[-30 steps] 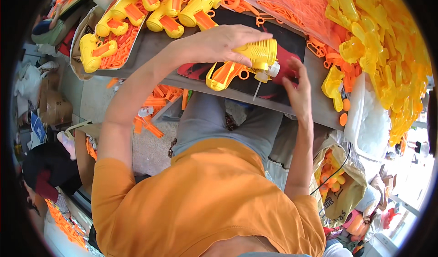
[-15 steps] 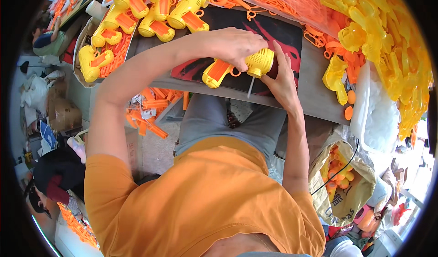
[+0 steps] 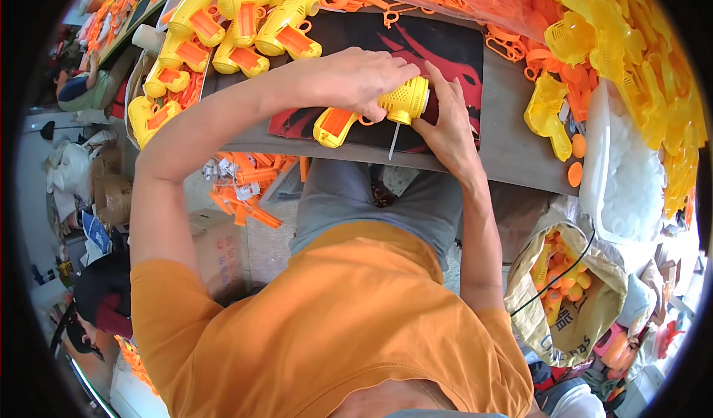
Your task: Assembling and inspecting bright yellow plastic toy guns at a factory workbench.
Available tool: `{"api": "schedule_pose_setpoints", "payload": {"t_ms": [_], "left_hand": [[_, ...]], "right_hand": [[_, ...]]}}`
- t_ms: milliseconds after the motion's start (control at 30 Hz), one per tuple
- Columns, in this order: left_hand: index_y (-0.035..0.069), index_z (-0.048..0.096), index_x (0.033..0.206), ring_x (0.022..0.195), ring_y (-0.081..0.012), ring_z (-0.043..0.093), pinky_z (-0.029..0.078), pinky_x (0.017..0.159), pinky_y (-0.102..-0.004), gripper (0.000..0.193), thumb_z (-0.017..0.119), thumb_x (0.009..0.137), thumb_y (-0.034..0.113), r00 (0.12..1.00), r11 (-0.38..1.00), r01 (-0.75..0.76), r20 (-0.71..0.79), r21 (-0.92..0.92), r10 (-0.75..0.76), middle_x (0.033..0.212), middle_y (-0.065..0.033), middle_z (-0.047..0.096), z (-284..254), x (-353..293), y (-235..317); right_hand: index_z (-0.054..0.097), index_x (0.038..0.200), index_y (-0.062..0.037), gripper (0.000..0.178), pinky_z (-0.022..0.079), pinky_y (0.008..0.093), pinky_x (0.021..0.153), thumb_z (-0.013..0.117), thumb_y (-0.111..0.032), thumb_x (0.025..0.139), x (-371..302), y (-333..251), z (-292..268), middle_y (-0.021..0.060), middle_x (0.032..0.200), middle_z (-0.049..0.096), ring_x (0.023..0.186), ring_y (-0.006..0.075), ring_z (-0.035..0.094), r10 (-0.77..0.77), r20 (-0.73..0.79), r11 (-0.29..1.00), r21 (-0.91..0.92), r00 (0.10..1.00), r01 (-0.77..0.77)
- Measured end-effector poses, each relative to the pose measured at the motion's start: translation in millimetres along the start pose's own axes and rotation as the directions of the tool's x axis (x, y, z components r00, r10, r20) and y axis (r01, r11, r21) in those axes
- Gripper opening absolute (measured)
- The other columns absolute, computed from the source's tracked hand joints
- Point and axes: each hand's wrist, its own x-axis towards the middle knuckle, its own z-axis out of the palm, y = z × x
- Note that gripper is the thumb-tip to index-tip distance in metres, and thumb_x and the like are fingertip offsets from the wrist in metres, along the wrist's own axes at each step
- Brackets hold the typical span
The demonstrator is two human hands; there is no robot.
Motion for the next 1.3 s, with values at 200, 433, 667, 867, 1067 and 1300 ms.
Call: {"api": "schedule_pose_setpoints", "payload": {"t_ms": [200, 433, 667, 867, 1067, 1300], "left_hand": [[-0.005, 0.04, 0.12, 0.102, -0.0335, 0.055, 0.052, 0.076, -0.0389, 0.067, 0.077, 0.067, 0.01, 0.998, 0.988, -0.024, 0.057, 0.151, 0.015, 0.106, -0.0161, 0.051, 3, 6, 5], [-0.006, 0.036, 0.124, 0.104, -0.034, 0.053, 0.051, 0.076, -0.0409, 0.07, 0.075, 0.068, 0.013, 0.998, 0.982, -0.002, 0.056, 0.191, -0.009, 0.109, -0.0178, 0.049, 7, 6, 8], [-0.002, 0.021, 0.144, 0.125, -0.0289, 0.046, 0.041, 0.104, -0.038, 0.088, 0.074, 0.078, 0.023, 0.992, 0.883, 0.068, -0.066, -0.464, -0.112, 0.138, -0.0187, 0.04, 14, -29, -35], [0.001, 0.053, 0.125, 0.106, -0.0142, 0.06, 0.049, 0.092, -0.0288, 0.054, 0.076, 0.078, 0.014, 0.891, 0.143, 0.005, -0.06, -0.99, -0.45, 0.116, -0.0078, 0.062, 48, -46, 5], [0.003, 0.054, 0.114, 0.085, -0.0118, 0.065, 0.053, 0.074, -0.027, 0.048, 0.08, 0.075, 0.012, 0.863, 0.614, -0.051, -0.344, -0.788, -0.37, 0.095, -0.0063, 0.065, 41, -43, 36], [0.001, 0.052, 0.116, 0.098, -0.0323, 0.064, 0.051, 0.084, -0.038, 0.057, 0.079, 0.066, 0.013, 0.798, 0.843, -0.041, -0.525, -0.536, -0.295, 0.108, -0.0153, 0.062, 35, -42, 54]], "right_hand": [[0.033, 0.145, -0.0061, 0.083, 0.016, 0.0485, 0.119, 0.067, 0.001, 0.07, -1, -8, 0, 0.0177, 0.133, 0.051, 0.13, 0.0352, 0.042, 0.055, -0.008, 0.998, 0.006, 0.998, -0.055], [0.032, 0.145, -0.0017, 0.082, 0.029, 0.0385, 0.113, 0.075, -0.01, 0.076, 5, 2, -20, 0.0185, 0.132, 0.053, 0.126, 0.0288, 0.047, -0.033, 0.14, 0.943, 0.331, 0.99, -0.015], [0.037, 0.14, 0.0021, 0.067, 0.04, 0.0319, 0.102, 0.072, -0.009, 0.083, -4, -12, -14, 0.0128, 0.126, 0.056, 0.118, 0.019, 0.052, 0.059, 0.064, 0.929, 0.36, 0.996, -0.078], [0.043, 0.135, -0.0011, 0.057, 0.039, 0.03, 0.103, 0.07, -0.01, 0.085, -17, -9, -14, 0.0096, 0.125, 0.056, 0.118, 0.0164, 0.052, 0.087, 0.033, 0.858, 0.506, 0.996, -0.091], [0.065, 0.11, 0.001, 0.026, 0.048, 0.0261, 0.087, 0.061, -0.018, 0.094, -4, -38, -23, 0.007, 0.103, 0.066, 0.095, 0.0146, 0.062, 0.251, 0.124, 0.793, 0.543, 0.96, -0.277], [0.05, 0.131, -0.0022, 0.069, 0.046, 0.0351, 0.095, 0.081, -0.019, 0.071, -3, -68, -21, 0.0125, 0.121, 0.06, 0.113, 0.0209, 0.057, 0.024, 0.084, 0.895, 0.441, 0.996, -0.059]]}}
